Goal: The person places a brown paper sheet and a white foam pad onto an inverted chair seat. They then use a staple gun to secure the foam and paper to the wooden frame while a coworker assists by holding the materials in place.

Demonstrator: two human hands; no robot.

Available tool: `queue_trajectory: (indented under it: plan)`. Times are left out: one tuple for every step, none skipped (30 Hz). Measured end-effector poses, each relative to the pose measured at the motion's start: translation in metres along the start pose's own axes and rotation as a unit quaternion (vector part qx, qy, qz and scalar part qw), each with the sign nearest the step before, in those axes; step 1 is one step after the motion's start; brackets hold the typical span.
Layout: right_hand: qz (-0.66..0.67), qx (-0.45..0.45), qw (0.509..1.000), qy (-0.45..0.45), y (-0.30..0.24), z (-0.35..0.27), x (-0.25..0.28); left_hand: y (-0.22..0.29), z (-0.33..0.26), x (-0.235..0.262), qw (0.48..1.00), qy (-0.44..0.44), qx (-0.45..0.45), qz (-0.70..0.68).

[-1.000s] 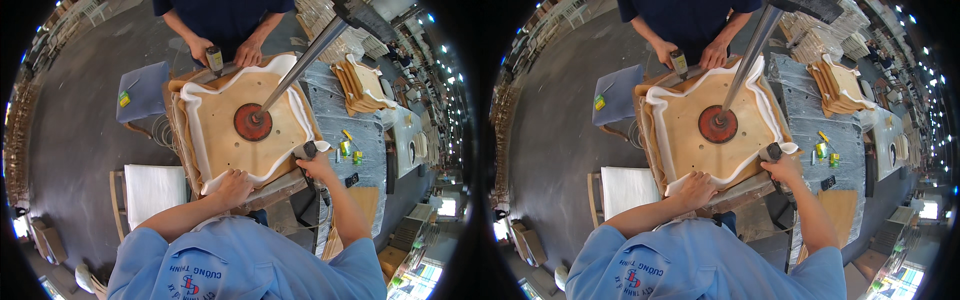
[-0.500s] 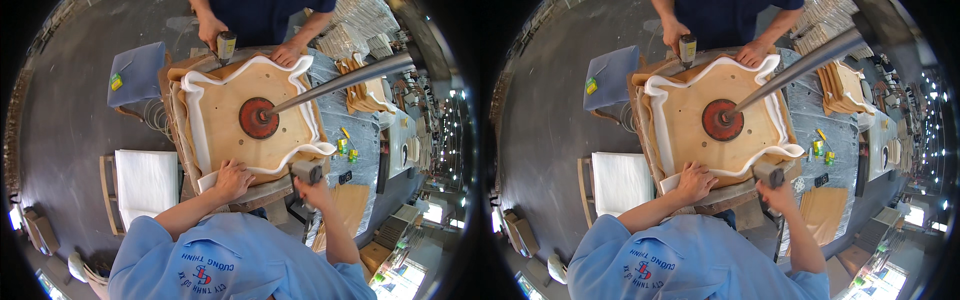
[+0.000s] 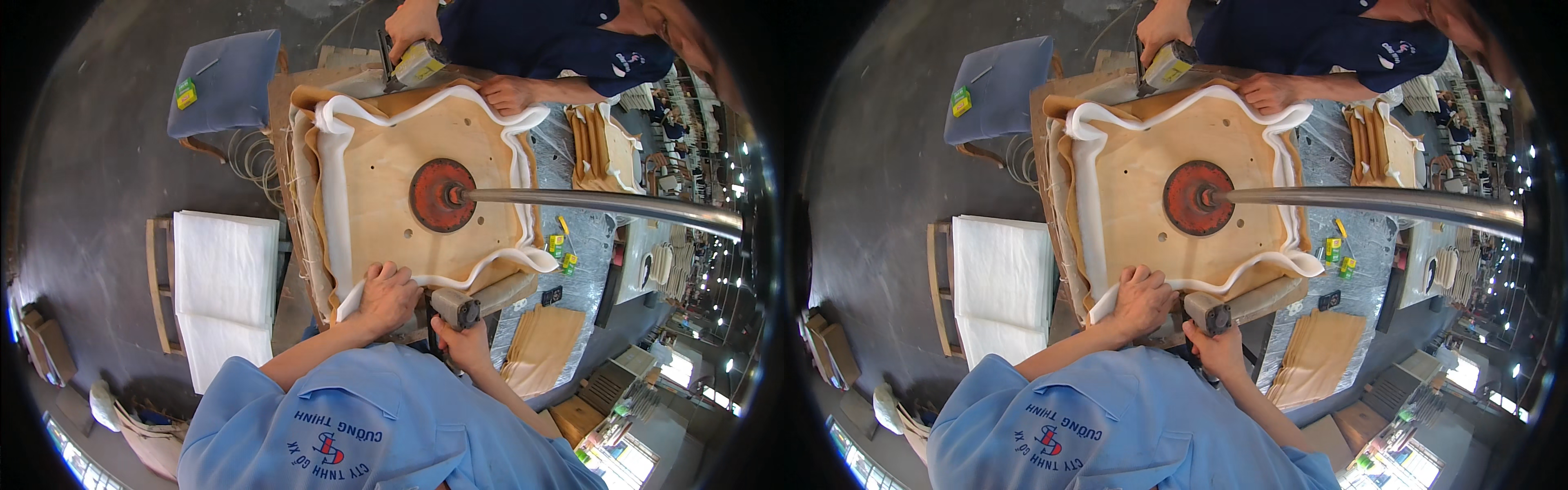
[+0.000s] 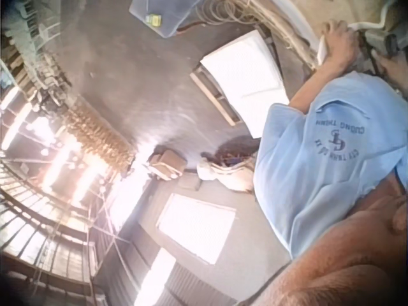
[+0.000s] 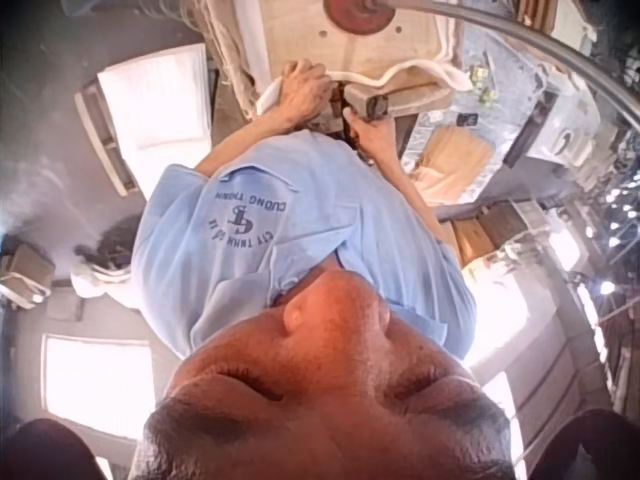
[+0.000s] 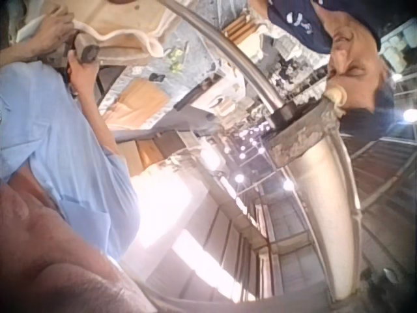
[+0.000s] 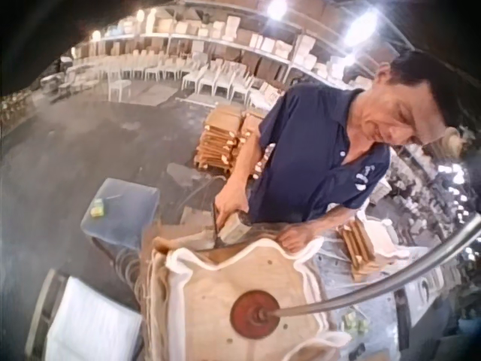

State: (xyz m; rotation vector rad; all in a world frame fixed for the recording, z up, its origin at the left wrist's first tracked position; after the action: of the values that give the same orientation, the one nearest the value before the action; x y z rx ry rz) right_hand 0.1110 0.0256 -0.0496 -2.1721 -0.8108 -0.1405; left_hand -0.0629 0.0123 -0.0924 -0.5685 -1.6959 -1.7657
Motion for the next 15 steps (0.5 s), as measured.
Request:
queue_trajectory:
  plan:
    - [-0.008,-0.006,1.000,0.004,-0.001,0.002,-0.002,-0.001,0.001,0.000,1.000,0.003,0.001,0.002]
    - [-0.016,-0.013,1.000,0.008,-0.002,0.003,-0.003,-0.002,0.002,0.000,1.000,0.006,0.003,0.003]
    - [-0.021,-0.017,1.000,0.009,-0.003,0.003,-0.003,-0.002,0.003,0.001,1.000,0.009,0.005,0.003]
    - [-0.027,-0.022,0.999,0.009,-0.007,0.002,-0.004,-0.003,0.003,0.000,1.000,0.011,0.007,0.002]
    - [-0.032,-0.027,0.999,0.009,-0.010,0.003,-0.005,-0.003,0.003,0.000,1.000,0.014,0.009,0.001]
    - [-0.040,-0.026,0.999,0.013,-0.010,0.003,-0.005,-0.004,0.002,-0.002,1.000,0.009,0.013,0.008]
    - [-0.049,-0.025,0.998,0.018,-0.010,0.003,-0.005,-0.003,0.002,-0.003,1.000,0.004,0.015,0.012]
    - [-0.058,-0.025,0.998,0.023,-0.011,0.002,-0.005,-0.003,0.002,-0.005,1.000,-0.001,0.018,0.017]
    - [-0.060,-0.024,0.998,0.024,-0.012,0.002,-0.005,-0.003,0.001,-0.006,1.000,-0.004,0.021,0.017]
    - [-0.060,-0.021,0.998,0.026,-0.014,0.002,-0.006,-0.003,0.001,-0.006,1.000,-0.006,0.023,0.017]
    - [-0.060,-0.018,0.998,0.029,-0.015,0.002,-0.006,-0.002,0.001,-0.007,1.000,-0.010,0.024,0.017]
    - [-0.066,-0.022,0.997,0.023,-0.012,0.002,-0.006,-0.002,0.000,-0.008,0.999,-0.011,0.028,0.015]
    - [-0.071,-0.022,0.997,0.021,-0.011,0.003,-0.006,-0.002,0.001,-0.008,0.999,-0.010,0.027,0.014]
    - [-0.074,-0.022,0.997,0.019,-0.008,0.003,-0.005,-0.001,0.001,-0.009,1.000,-0.010,0.026,0.013]
    - [-0.082,-0.008,0.996,0.017,-0.007,0.003,-0.006,-0.001,-0.001,-0.010,0.999,-0.010,0.028,0.012]
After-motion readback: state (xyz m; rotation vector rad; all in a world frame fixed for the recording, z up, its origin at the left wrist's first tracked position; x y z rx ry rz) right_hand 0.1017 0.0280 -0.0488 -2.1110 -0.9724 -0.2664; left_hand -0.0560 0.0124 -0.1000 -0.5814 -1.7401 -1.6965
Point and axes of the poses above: each hand's wrist, its own z-axis towards the middle knuckle, its own x-axis out of the back of the hand, y = z × x, the point moved 8 cm from there along z, towards the middle knuckle, and after that the axes turned 3 degrees about x, right-handed, at the moved point
